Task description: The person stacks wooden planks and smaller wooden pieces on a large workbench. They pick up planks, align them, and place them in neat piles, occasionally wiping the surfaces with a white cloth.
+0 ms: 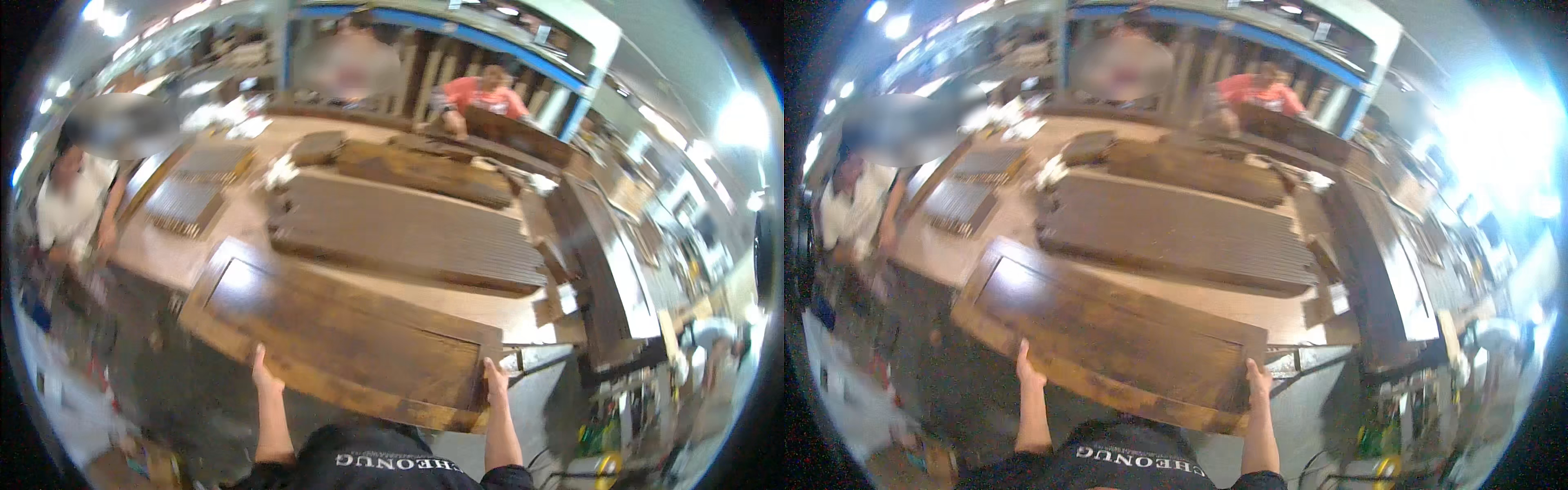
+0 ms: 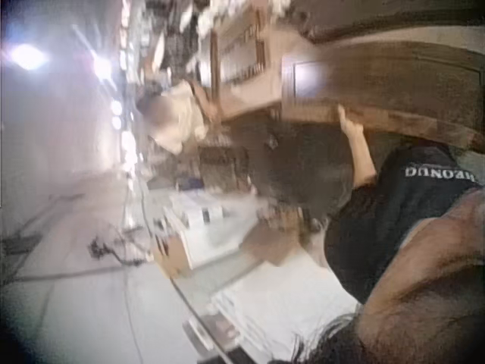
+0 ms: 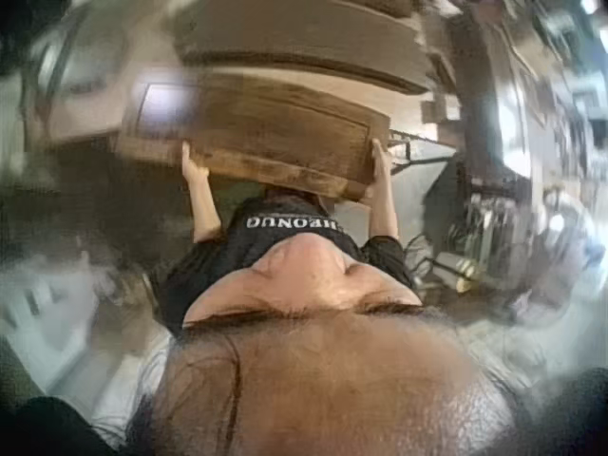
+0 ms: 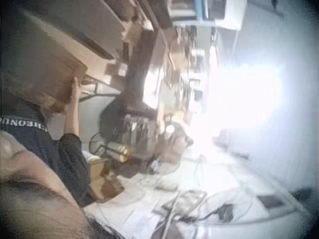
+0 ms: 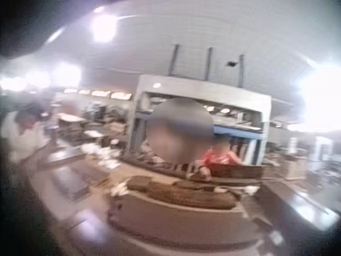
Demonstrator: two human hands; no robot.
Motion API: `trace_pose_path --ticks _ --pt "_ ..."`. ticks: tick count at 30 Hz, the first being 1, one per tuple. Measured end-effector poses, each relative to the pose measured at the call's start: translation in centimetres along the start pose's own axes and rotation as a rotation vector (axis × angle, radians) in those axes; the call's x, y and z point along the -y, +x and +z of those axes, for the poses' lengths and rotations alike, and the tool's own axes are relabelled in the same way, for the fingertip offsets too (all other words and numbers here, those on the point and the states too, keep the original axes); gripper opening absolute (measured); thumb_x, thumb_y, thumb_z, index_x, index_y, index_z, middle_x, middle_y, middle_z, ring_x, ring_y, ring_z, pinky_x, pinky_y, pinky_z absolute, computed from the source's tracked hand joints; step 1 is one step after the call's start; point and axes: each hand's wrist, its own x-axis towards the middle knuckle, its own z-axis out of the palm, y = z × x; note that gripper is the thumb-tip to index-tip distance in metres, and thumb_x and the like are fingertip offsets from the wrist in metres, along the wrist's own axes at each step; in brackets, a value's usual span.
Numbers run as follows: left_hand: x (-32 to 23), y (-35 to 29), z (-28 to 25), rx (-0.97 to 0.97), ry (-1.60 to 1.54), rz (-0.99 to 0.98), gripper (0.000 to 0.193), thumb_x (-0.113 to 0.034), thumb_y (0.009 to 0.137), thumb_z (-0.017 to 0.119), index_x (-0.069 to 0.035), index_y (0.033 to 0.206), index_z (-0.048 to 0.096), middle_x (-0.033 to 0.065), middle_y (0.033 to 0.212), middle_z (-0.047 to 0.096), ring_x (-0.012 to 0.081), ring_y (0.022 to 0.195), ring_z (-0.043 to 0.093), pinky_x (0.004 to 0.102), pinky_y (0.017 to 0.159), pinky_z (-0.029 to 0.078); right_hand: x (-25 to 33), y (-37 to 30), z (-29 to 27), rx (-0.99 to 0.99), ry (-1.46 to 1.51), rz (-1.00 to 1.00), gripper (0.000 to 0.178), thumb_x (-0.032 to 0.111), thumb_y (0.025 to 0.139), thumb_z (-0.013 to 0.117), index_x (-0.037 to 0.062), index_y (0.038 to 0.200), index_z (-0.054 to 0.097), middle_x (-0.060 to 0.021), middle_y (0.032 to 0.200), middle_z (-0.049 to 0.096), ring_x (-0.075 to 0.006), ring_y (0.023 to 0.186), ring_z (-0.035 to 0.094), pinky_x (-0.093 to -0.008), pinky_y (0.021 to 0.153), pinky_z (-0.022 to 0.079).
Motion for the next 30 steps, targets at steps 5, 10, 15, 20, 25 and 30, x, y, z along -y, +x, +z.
trace_pose_path --ticks 5,10,15,20,25,30 --pt "-0.9 -4.1 1.8 0.258 0.031 0.053 0.064 -0.044 0.084 0.059 -0.009 0.135 0.039 0.0102 0.133 0.046 0.0297 0.12 0.044 0.0484 0.098 0.037 -1.7 0.2 -3.1 -0.034 0.237 -0.138 0.038 0.032 0.083 0.067 -0.0001 0.103 0.062 -0.0035 0.093 0.064 -0.0127 0.083 0.057 -0.0289 0.072 0.046" --pt "1.8 -5.6 11.4 0.315 0.094 0.083 0.071 -0.049 0.082 0.061 -0.011 0.137 0.036 0.0098 0.137 0.041 0.0282 0.123 0.039 0.046 0.102 0.035 -0.8 -3.6 -11.0 -0.064 0.585 -0.051 0.039 0.028 0.088 0.061 0.0033 0.117 0.053 -0.006 0.105 0.061 -0.0187 0.093 0.059 -0.0354 0.079 0.048" --pt "6.0 -11.1 27.4 0.797 0.015 -0.176 0.059 -0.043 0.089 0.054 -0.008 0.134 0.04 0.0091 0.133 0.044 0.024 0.121 0.042 0.0393 0.102 0.035 -1.9 -6.1 -17.2 -0.122 1.008 -0.243 0.034 0.018 0.086 0.056 0.0039 0.117 0.053 -0.0056 0.103 0.061 -0.0208 0.09 0.06 -0.0343 0.079 0.048" --pt "22.9 -15.3 36.8 0.877 0.141 -0.39 0.046 -0.025 0.088 0.061 -0.006 0.126 0.045 0.005 0.121 0.053 0.0217 0.11 0.05 0.0374 0.098 0.04 -0.7 -7.7 -26.5 -0.416 0.803 -0.362 0.054 0.011 0.075 0.053 -0.0018 0.127 0.044 -0.0071 0.098 0.06 -0.018 0.08 0.059 -0.0307 0.072 0.048" --pt "39.9 -18.2 47.3 0.904 0.261 -0.624 0.036 -0.019 0.084 0.067 -0.005 0.114 0.054 0.006 0.108 0.06 0.0231 0.098 0.057 0.0396 0.086 0.048 3.5 -1.1 -36.1 -0.382 1.035 -0.685 0.049 0.02 0.078 0.052 -0.0016 0.121 0.045 -0.0115 0.097 0.061 -0.0215 0.086 0.06 -0.0335 0.072 0.052" --pt "53.2 -25.1 59.7 1.043 0.409 -0.62 0.031 -0.019 0.086 0.065 0.002 0.108 0.058 0.0087 0.105 0.061 0.0194 0.093 0.059 0.0341 0.079 0.051 5.4 7.2 -44.5 -0.471 1.089 -0.697 0.044 0.021 0.082 0.052 0.0001 0.121 0.046 -0.0118 0.1 0.06 -0.022 0.086 0.06 -0.0345 0.071 0.052"
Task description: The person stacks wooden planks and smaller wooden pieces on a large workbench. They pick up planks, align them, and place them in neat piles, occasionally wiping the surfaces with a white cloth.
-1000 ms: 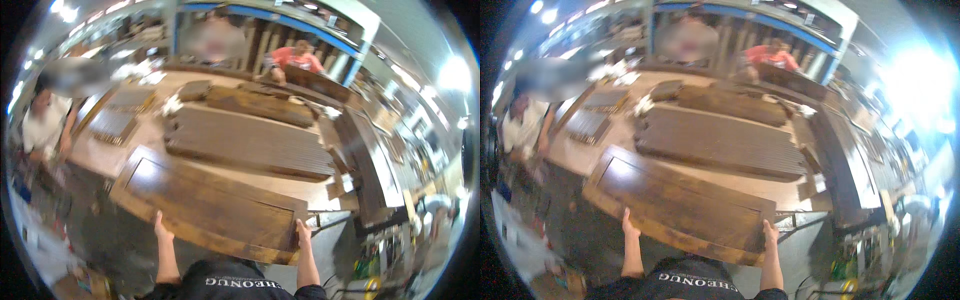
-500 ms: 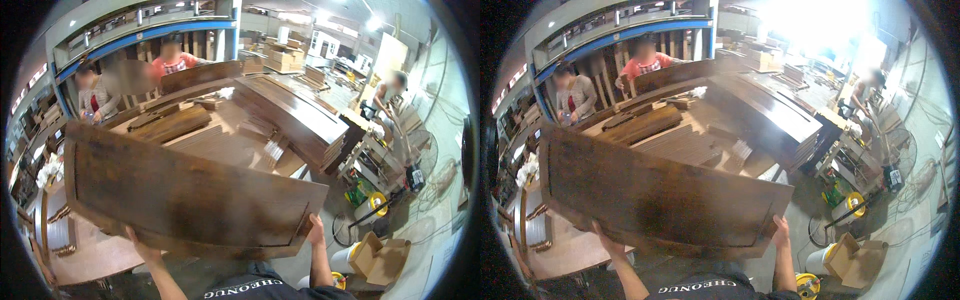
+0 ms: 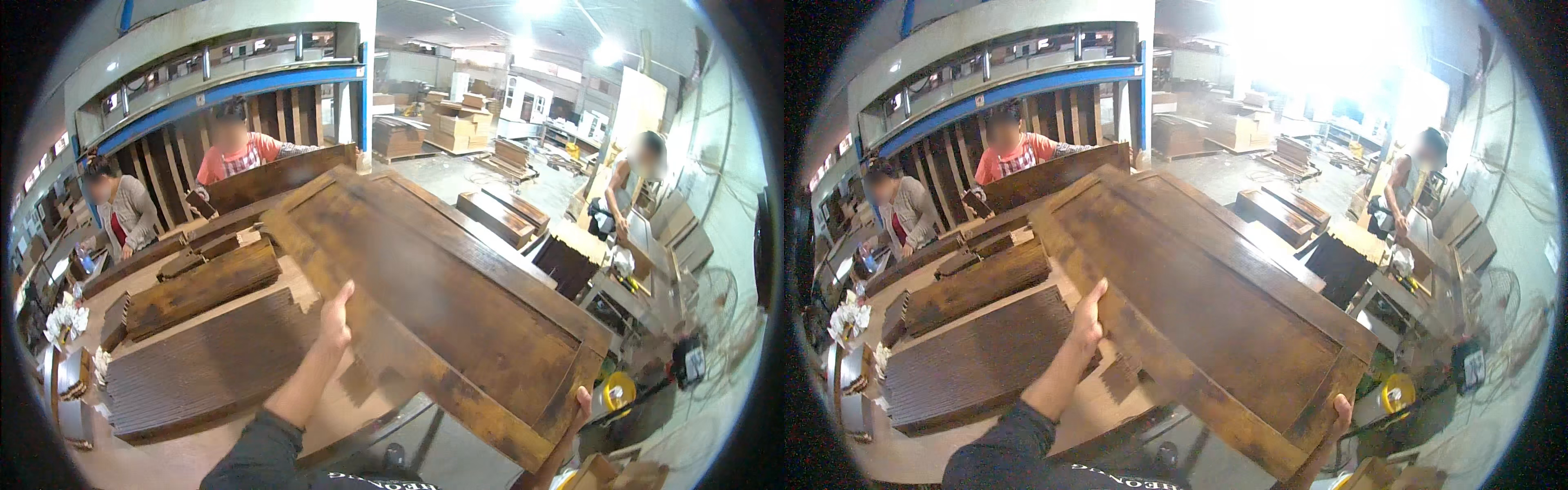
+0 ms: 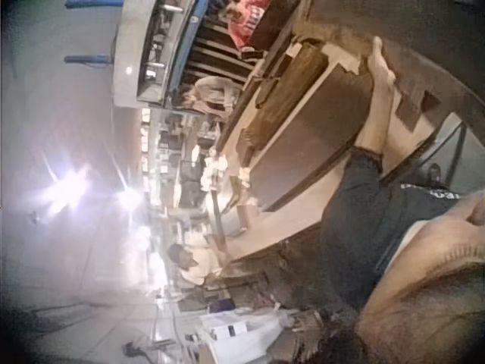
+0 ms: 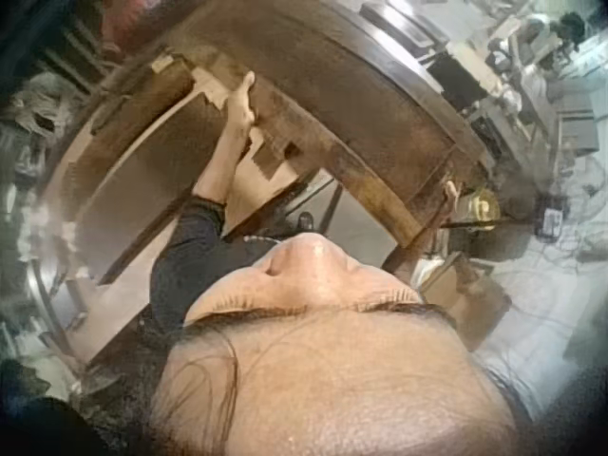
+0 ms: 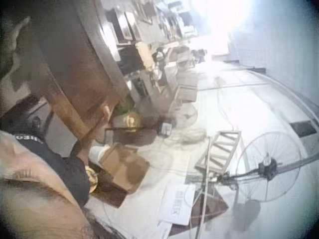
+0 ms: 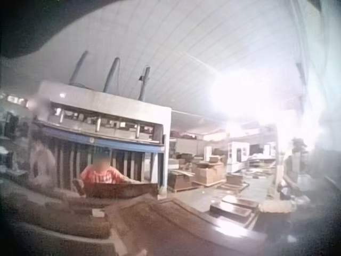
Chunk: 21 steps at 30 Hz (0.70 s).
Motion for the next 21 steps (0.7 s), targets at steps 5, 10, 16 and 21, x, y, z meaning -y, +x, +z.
trace_pose_path --ticks 5,10,16,21 --pt "0.5 13.9 6.7 -0.002 0.17 0.153 0.029 -0.02 0.084 0.066 0.005 0.097 0.062 0.0113 0.095 0.064 0.0197 0.079 0.062 0.0324 0.074 0.051 -5.1 13.2 -4.4 -0.229 -0.007 0.07 0.061 0.016 0.084 0.052 0.0021 0.139 0.028 -0.0094 0.1 0.059 -0.0191 0.084 0.059 -0.0305 0.072 0.05" --pt "11.3 20.4 5.6 -0.393 1.052 0.349 0.092 -0.032 0.073 0.076 0.006 0.136 0.022 0.0184 0.133 0.04 0.027 0.121 0.041 0.0379 0.102 0.033 -14.5 18.6 -4.6 -0.128 -0.286 0.002 0.068 0.016 0.088 0.045 0.0103 0.147 0.012 -0.0126 0.138 0.034 -0.0269 0.111 0.046 -0.0374 0.093 0.039" --pt "13.8 22.4 4.3 -0.215 0.849 0.785 0.065 -0.025 0.079 0.065 0.003 0.131 0.036 0.0262 0.122 0.051 0.0371 0.11 0.052 0.0404 0.096 0.039 -18.0 19.1 -2.6 -0.073 -0.226 -0.099 0.069 0.032 0.092 0.042 0.0075 0.147 0.009 -0.0173 0.147 0.019 -0.032 0.13 0.03 -0.0426 0.107 0.026" --pt "15.7 22.4 4.2 -0.272 0.974 0.583 0.09 -0.046 0.079 0.061 -0.002 0.143 0.016 0.0281 0.136 0.035 0.0412 0.127 0.033 0.0454 0.105 0.027 -17.6 19.3 -4.5 -0.104 -0.364 -0.072 0.067 0.032 0.093 0.042 0.0065 0.147 0.011 -0.0163 0.147 0.02 -0.0308 0.129 0.03 -0.041 0.106 0.027"
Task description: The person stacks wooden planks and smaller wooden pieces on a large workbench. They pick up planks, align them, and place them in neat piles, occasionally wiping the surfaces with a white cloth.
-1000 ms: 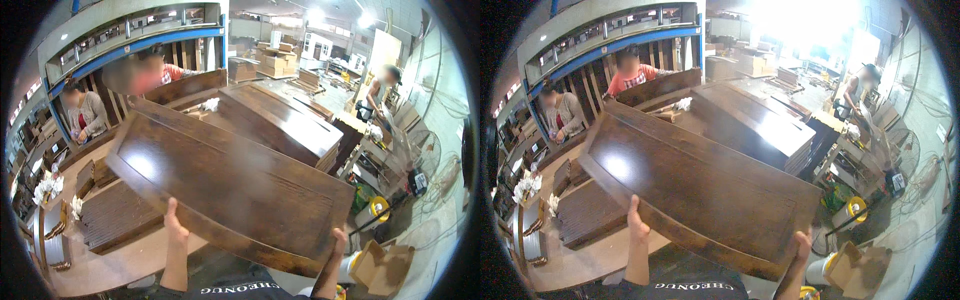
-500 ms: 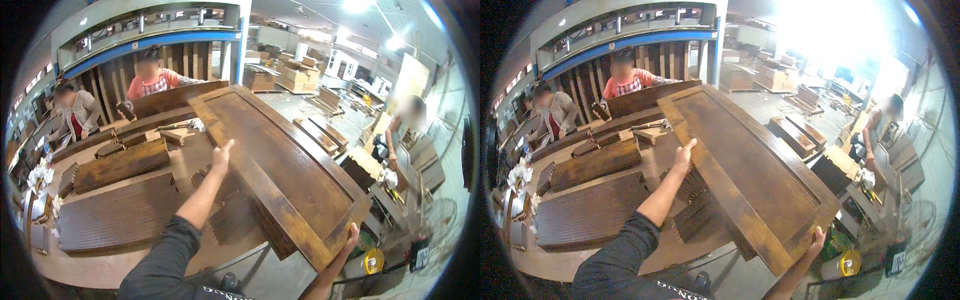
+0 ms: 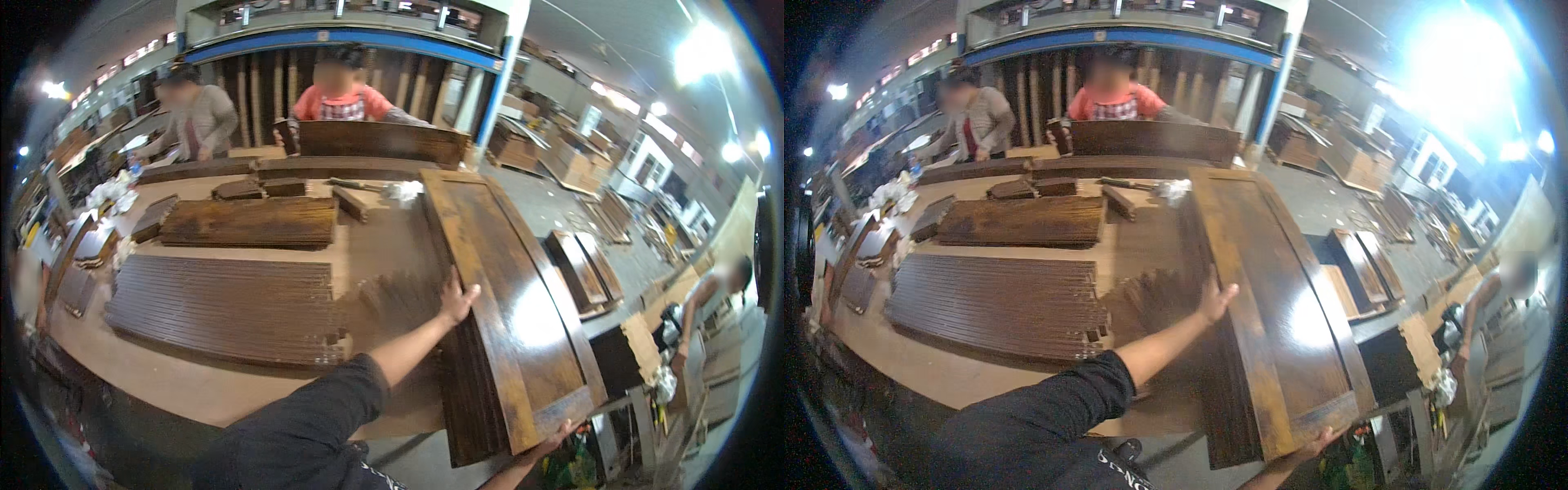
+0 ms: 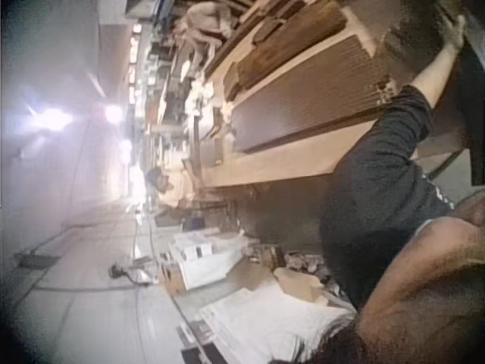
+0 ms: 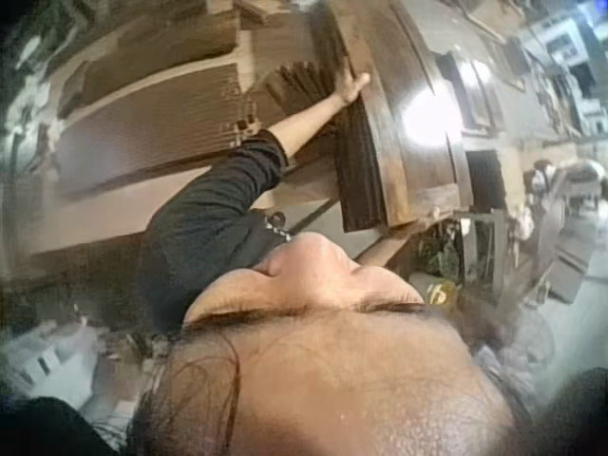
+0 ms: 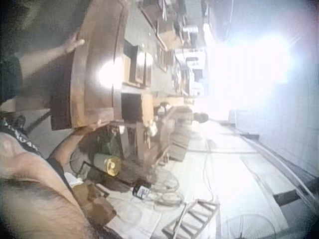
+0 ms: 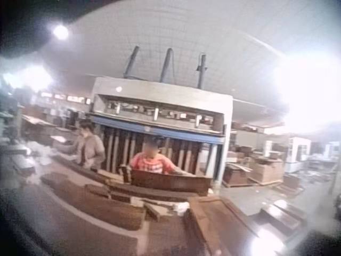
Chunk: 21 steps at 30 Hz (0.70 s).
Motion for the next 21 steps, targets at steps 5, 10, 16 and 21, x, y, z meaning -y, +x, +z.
trace_pose_path --ticks 5,10,16,21 --pt "1.4 1.9 -0.4 0.179 -0.009 -0.073 0.1 -0.06 0.081 0.054 -0.007 0.146 -0.002 0.0258 0.148 0.013 0.0426 0.135 0.019 0.0454 0.11 0.02 -0.3 0.9 -1.4 0.029 -0.155 0.005 0.064 0.032 0.095 0.042 0.0056 0.146 0.013 -0.0153 0.147 0.021 -0.0296 0.129 0.031 -0.0394 0.106 0.027" --pt "0.9 1.7 -8.6 0.518 -0.375 -0.187 0.063 -0.03 0.088 0.06 -0.001 0.137 0.034 0.016 0.135 0.042 0.0246 0.123 0.042 0.0384 0.103 0.033 3.1 0.7 -1.4 -0.094 -0.651 -0.206 0.059 0.033 0.097 0.041 0.0028 0.143 0.022 -0.0153 0.146 0.027 -0.0299 0.131 0.032 -0.0407 0.108 0.026" --pt "-5.9 -10.9 -33.2 0.174 0.088 -0.313 0.039 -0.024 0.09 0.057 -0.003 0.123 0.052 0.0112 0.118 0.058 0.0183 0.108 0.054 0.0331 0.093 0.044 11.2 -8.7 -1.3 0.671 0.296 0.056 0.056 0.034 0.089 0.055 0.0006 0.13 0.038 -0.0218 0.124 0.049 -0.033 0.107 0.056 -0.0489 0.098 0.042" --pt "-3.7 -20.7 -34.4 0.227 0.477 -0.278 0.039 -0.01 0.079 0.068 -0.006 0.116 0.057 0.0089 0.097 0.062 0.0192 0.089 0.06 0.0309 0.082 0.049 6.9 -15.3 7.6 0.955 0.218 0.678 0.043 0.012 0.07 0.071 -0.0026 0.109 0.057 -0.0203 0.101 0.062 -0.031 0.094 0.062 -0.0432 0.082 0.049"
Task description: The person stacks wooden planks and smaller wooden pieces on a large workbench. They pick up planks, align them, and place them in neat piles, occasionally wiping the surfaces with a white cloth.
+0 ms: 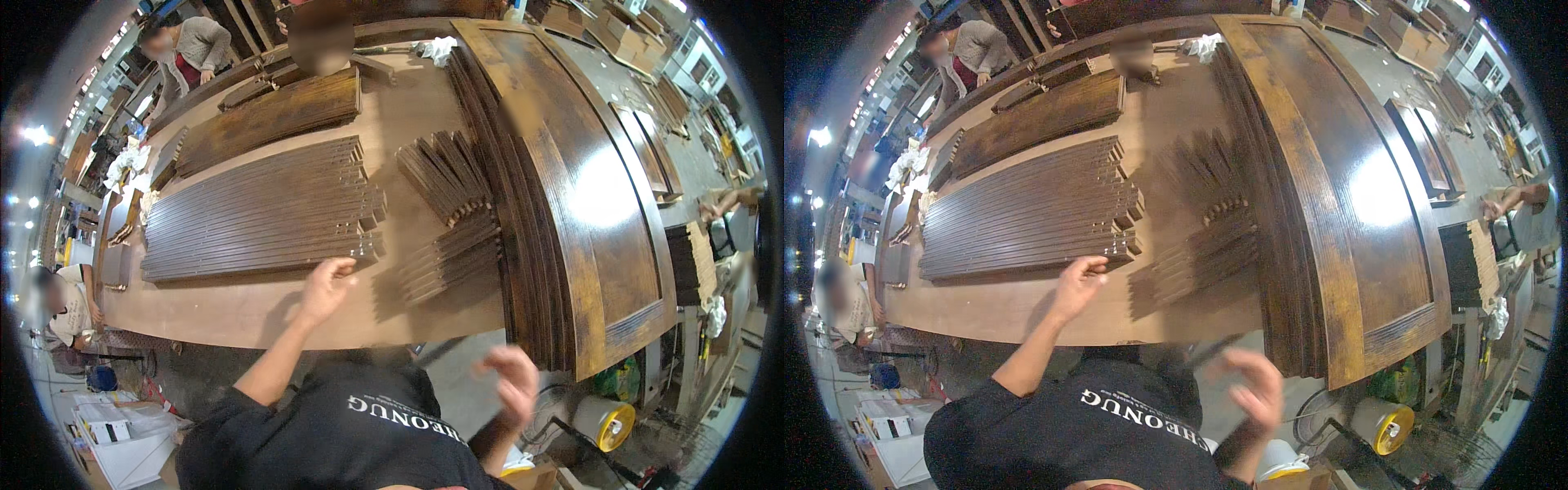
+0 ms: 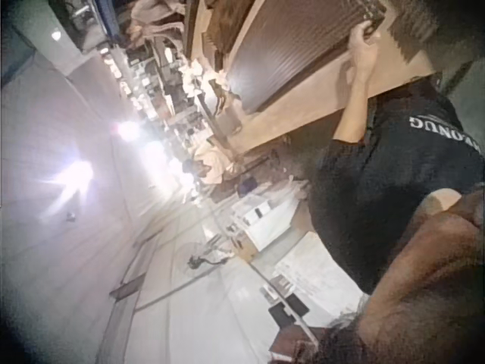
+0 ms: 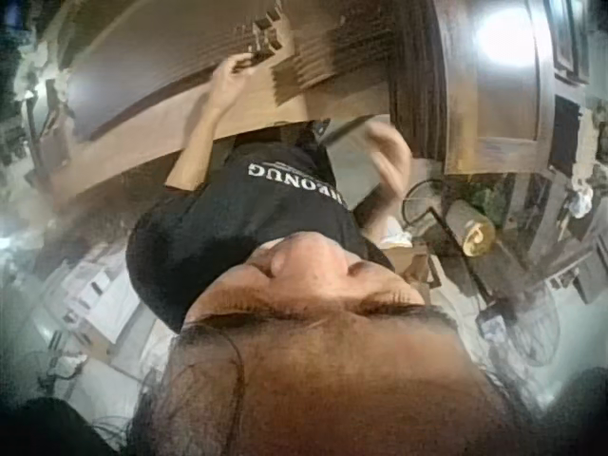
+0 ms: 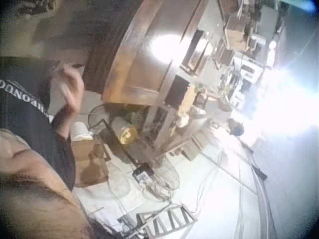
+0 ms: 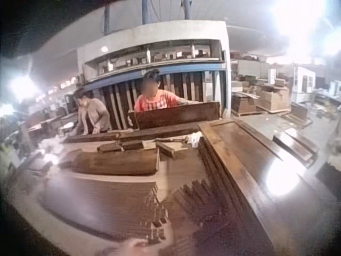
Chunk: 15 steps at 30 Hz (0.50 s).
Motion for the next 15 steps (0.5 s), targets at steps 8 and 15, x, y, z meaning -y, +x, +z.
trace_pose_path --ticks 8,15 --pt "3.5 0.6 10.9 0.085 0.32 0.634 0.077 -0.047 0.08 0.062 -0.016 0.141 0.025 0.0237 0.124 0.051 0.0369 0.085 0.062 0.0463 0.078 0.05 -11.0 4.6 5.6 -0.153 -0.605 0.062 0.03 0.009 0.078 0.066 0.001 0.106 0.059 -0.0076 0.094 0.063 -0.0148 0.083 0.059 -0.0285 0.076 0.048" --pt "2.0 -1.1 5.2 0.307 0.236 0.478 0.087 -0.021 0.072 0.071 -0.017 0.142 0.021 0.0207 0.122 0.052 0.038 0.081 0.063 0.0441 0.063 0.055 -17.7 5.3 7.7 -0.844 -0.907 -0.013 0.063 0.018 0.083 0.064 0.0078 0.136 0.031 -0.0147 0.129 0.036 -0.0272 0.114 0.042 -0.0419 0.095 0.036"
